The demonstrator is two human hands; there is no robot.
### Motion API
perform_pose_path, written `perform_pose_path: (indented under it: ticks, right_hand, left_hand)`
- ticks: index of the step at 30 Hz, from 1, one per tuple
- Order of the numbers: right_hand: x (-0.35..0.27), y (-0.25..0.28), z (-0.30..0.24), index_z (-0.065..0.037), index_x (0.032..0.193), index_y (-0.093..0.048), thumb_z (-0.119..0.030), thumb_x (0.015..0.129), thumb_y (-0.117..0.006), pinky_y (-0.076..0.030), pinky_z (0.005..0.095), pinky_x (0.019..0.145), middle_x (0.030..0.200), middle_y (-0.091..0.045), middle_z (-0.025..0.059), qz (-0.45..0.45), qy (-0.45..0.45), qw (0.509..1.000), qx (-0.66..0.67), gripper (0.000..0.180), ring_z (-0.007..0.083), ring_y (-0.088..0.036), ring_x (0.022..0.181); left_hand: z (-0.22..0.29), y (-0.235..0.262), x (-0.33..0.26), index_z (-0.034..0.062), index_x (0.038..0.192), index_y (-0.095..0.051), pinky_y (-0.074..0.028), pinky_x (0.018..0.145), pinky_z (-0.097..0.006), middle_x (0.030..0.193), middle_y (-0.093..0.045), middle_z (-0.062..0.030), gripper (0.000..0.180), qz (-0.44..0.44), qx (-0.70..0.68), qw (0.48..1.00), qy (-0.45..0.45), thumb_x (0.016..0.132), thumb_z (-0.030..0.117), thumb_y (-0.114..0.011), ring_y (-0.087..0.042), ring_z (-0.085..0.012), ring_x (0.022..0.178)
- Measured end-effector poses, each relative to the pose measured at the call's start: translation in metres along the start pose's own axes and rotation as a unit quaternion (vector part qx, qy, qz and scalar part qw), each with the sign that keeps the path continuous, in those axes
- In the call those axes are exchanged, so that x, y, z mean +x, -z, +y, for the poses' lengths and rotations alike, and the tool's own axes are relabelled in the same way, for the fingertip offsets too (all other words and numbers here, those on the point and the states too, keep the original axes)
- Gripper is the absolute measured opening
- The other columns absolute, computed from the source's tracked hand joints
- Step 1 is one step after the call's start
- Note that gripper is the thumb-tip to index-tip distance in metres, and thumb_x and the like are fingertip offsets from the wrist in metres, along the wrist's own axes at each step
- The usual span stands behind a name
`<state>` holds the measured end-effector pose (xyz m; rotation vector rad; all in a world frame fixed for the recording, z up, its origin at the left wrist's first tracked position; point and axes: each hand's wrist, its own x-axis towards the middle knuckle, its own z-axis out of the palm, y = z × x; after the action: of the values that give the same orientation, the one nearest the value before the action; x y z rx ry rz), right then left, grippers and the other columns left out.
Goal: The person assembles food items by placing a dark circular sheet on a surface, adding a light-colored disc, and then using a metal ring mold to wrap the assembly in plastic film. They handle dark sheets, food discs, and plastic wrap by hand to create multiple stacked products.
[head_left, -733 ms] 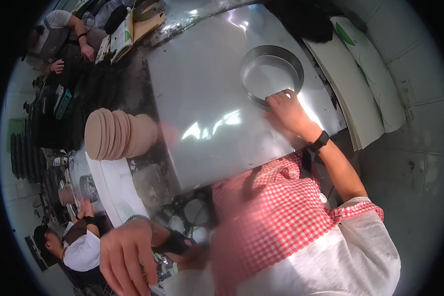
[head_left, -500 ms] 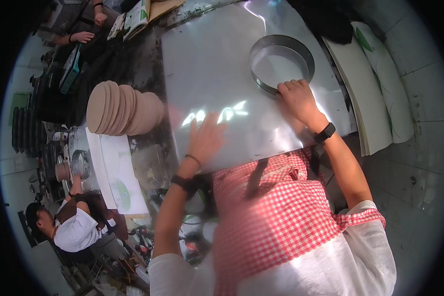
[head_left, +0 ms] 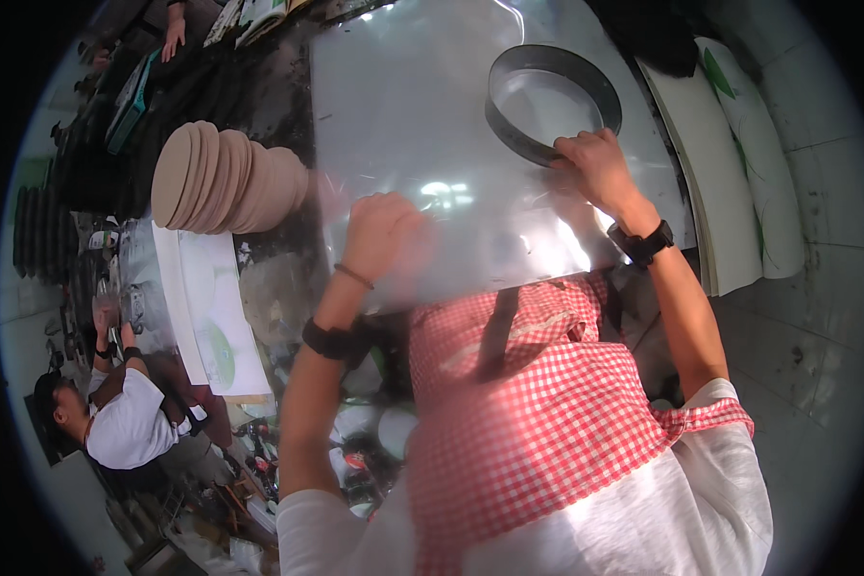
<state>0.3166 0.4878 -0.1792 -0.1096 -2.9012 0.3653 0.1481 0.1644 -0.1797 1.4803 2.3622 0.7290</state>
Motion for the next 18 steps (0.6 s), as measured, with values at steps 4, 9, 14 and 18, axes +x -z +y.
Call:
perform_pose_path:
  ticks: [4,9,14,18]
  right_hand:
    - [-0.022,0.098,-0.056,-0.004,0.084,-0.063,-0.024,0.09,-0.068,-0.043,0.0375,0.078,0.077,-0.062,0.0121,-0.09,0.161,0.913,0.364,0.022,0.03,-0.059,0.075]
    - [-0.013,0.055,-0.077,-0.004,0.091,-0.063,-0.022,0.092,-0.063,-0.046,0.0402,0.082,0.074,-0.058,0.0082,-0.145,0.265,0.911,0.28,0.018,0.0274,-0.061,0.08]
    - [0.048,-0.03,-0.084,-0.003,0.107,-0.067,-0.023,0.089,-0.056,-0.044,0.0412,0.099,0.108,-0.07,0.0084,0.039,0.153,0.986,0.048,0.029,0.025,-0.062,0.108]
    - [-0.002,-0.023,-0.127,0.003,0.122,-0.06,-0.023,0.093,-0.052,-0.04,0.0442,0.108,0.134,-0.058,0.0195,-0.057,0.193,0.93,0.306,0.04,0.0322,-0.055,0.124]
  left_hand:
    - [0.003,0.022,0.033,0.0,0.081,-0.058,-0.047,0.066,-0.041,0.072,-0.061,-0.0145,0.025,-0.084,0.092,0.992,0.033,0.095,0.02,-0.057,-0.061,-0.0346,0.072]
    - [0.043,0.102,0.076,0.0036,0.075,-0.061,-0.04,0.056,-0.041,0.063,-0.051,-0.0175,0.021,0.074,-0.026,0.997,0.017,0.089,0.018,-0.067,-0.049,-0.0343,0.057]
    - [0.039,0.068,0.021,0.0056,0.083,-0.068,-0.046,0.061,-0.035,0.078,-0.065,-0.01,0.002,0.146,0.058,0.979,-0.129,0.084,0.008,-0.069,-0.062,-0.0256,0.068]
    - [0.012,0.015,-0.037,0.0062,0.106,-0.07,-0.052,0.081,-0.041,0.108,-0.069,-0.0119,0.021,0.126,0.171,0.965,-0.155,0.086,0.01,-0.065,-0.066,-0.03,0.096]
